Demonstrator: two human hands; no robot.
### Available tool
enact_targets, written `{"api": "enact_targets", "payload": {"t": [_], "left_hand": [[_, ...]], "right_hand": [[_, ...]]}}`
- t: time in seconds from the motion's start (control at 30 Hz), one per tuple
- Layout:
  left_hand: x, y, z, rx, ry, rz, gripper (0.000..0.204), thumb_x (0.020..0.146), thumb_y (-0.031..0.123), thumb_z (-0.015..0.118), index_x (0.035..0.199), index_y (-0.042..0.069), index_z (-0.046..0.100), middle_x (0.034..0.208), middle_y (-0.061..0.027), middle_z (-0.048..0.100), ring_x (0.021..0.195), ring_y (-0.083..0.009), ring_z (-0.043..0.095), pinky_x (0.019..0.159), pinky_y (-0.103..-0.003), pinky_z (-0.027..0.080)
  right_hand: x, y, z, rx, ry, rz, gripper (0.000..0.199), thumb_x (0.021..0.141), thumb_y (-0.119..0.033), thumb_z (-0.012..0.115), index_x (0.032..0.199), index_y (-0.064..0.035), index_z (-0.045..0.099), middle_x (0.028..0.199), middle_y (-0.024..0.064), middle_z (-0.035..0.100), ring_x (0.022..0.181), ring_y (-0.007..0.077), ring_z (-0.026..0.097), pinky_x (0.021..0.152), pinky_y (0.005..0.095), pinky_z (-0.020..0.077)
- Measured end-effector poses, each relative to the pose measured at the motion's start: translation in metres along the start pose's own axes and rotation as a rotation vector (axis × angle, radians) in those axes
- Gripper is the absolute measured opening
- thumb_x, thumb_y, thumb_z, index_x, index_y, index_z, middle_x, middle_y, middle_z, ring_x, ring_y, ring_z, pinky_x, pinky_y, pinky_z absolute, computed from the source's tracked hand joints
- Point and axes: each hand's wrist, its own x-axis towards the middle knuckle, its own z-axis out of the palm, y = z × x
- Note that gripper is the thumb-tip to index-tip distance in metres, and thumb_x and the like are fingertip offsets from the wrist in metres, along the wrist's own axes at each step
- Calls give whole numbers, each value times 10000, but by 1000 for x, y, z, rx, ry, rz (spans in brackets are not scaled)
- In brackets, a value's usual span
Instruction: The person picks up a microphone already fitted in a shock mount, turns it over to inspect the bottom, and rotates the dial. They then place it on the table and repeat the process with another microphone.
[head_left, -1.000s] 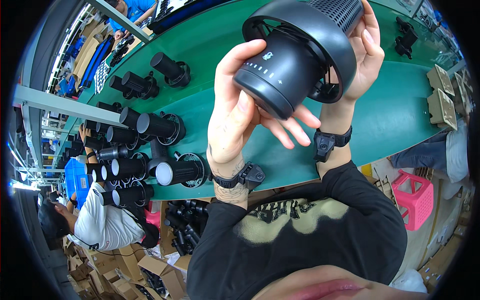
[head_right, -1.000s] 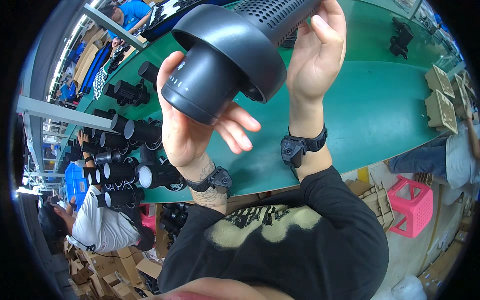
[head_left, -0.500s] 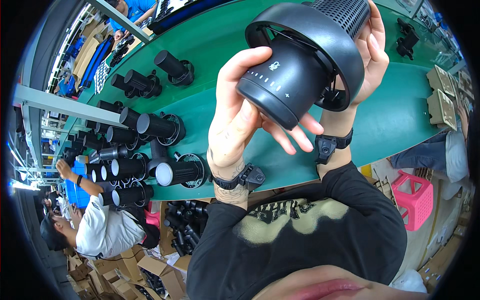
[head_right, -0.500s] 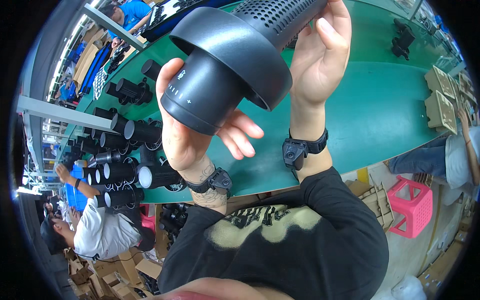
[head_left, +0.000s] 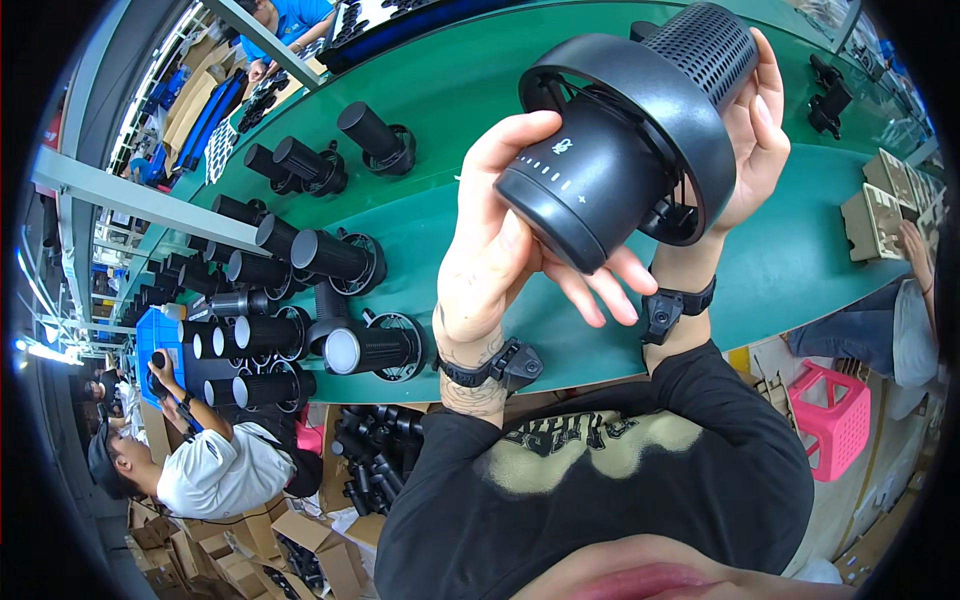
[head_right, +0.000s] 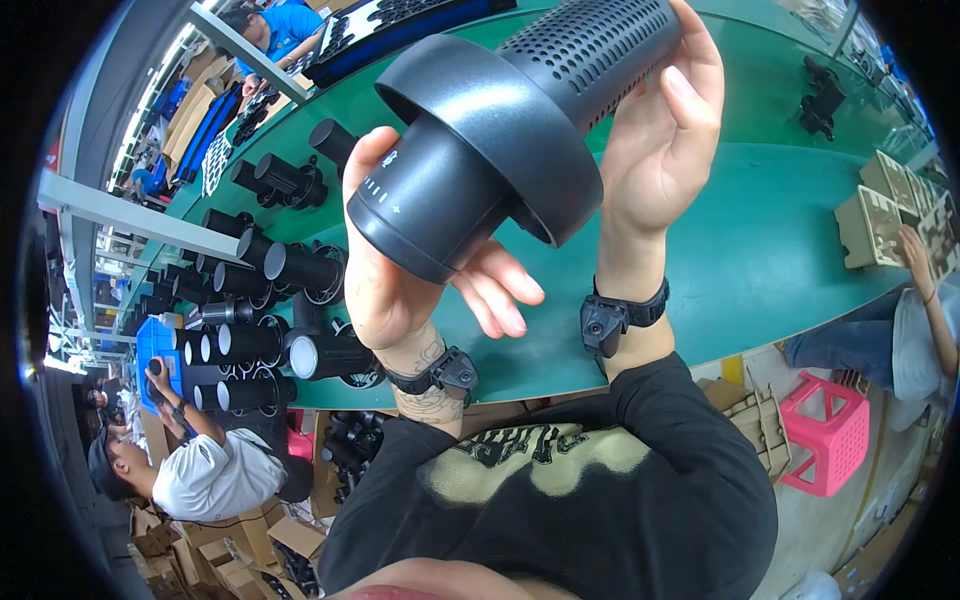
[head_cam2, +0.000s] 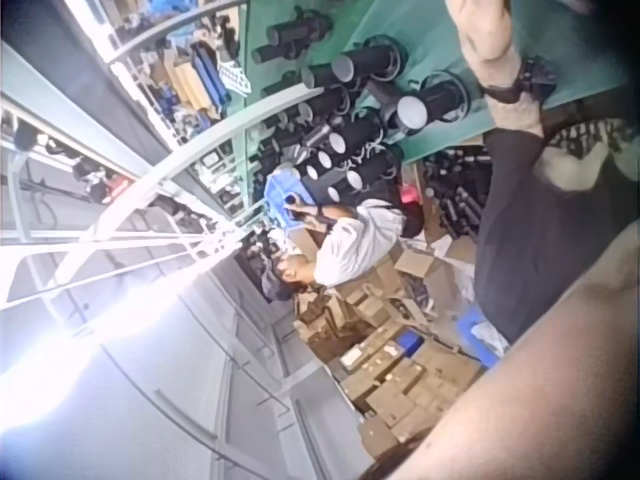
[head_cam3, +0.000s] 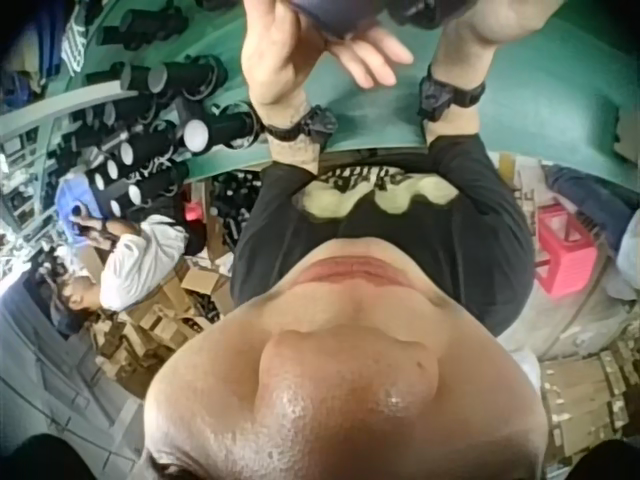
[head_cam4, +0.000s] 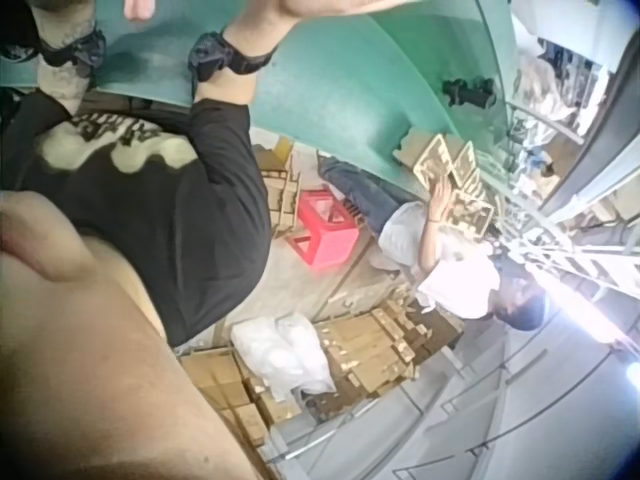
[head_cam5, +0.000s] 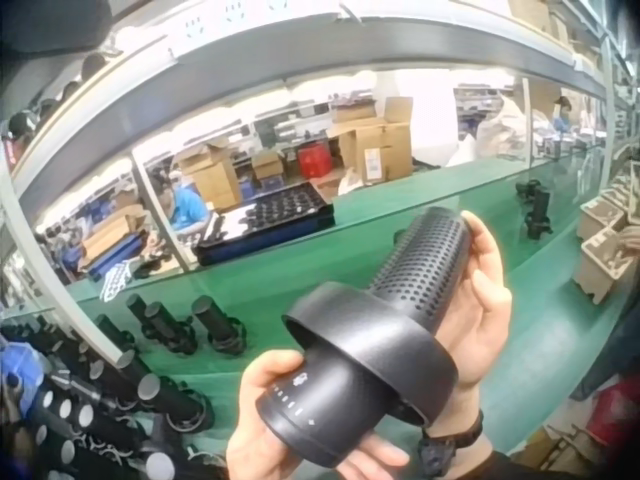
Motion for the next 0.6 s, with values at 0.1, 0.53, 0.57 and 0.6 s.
{"api": "enact_targets", "payload": {"t": [0.1,0.53,0.57,0.6], "left_hand": [[-1,1,2,-15,13,4,625,985,401,399,1442,216,17,1228,-446,404,694,-515,640,410,-492,570],[0,-9,-4,-90,-67,16,611,965,282,481,1431,198,94,1198,-441,423,787,-520,632,480,-485,582],[1,-12,-5,-113,-89,43,581,969,255,471,1426,159,125,1198,-411,450,839,-486,642,533,-452,597],[2,-15,-6,-135,-110,71,551,973,227,461,1421,120,157,1197,-381,477,891,-453,652,587,-419,613]], "right_hand": [[0,-3,3,-1,19,-12,546,887,-205,323,1368,56,327,1337,172,464,1233,257,461,1062,393,347],[-2,-10,18,-140,72,-37,621,877,-265,340,1425,18,266,1472,143,319,1371,249,290,1141,406,195],[-2,-10,18,-192,67,-23,641,876,-286,346,1437,9,252,1493,140,296,1387,250,268,1145,406,184],[-3,-9,18,-201,71,-20,641,876,-286,346,1437,9,252,1493,140,296,1387,250,268,1145,406,184]]}}
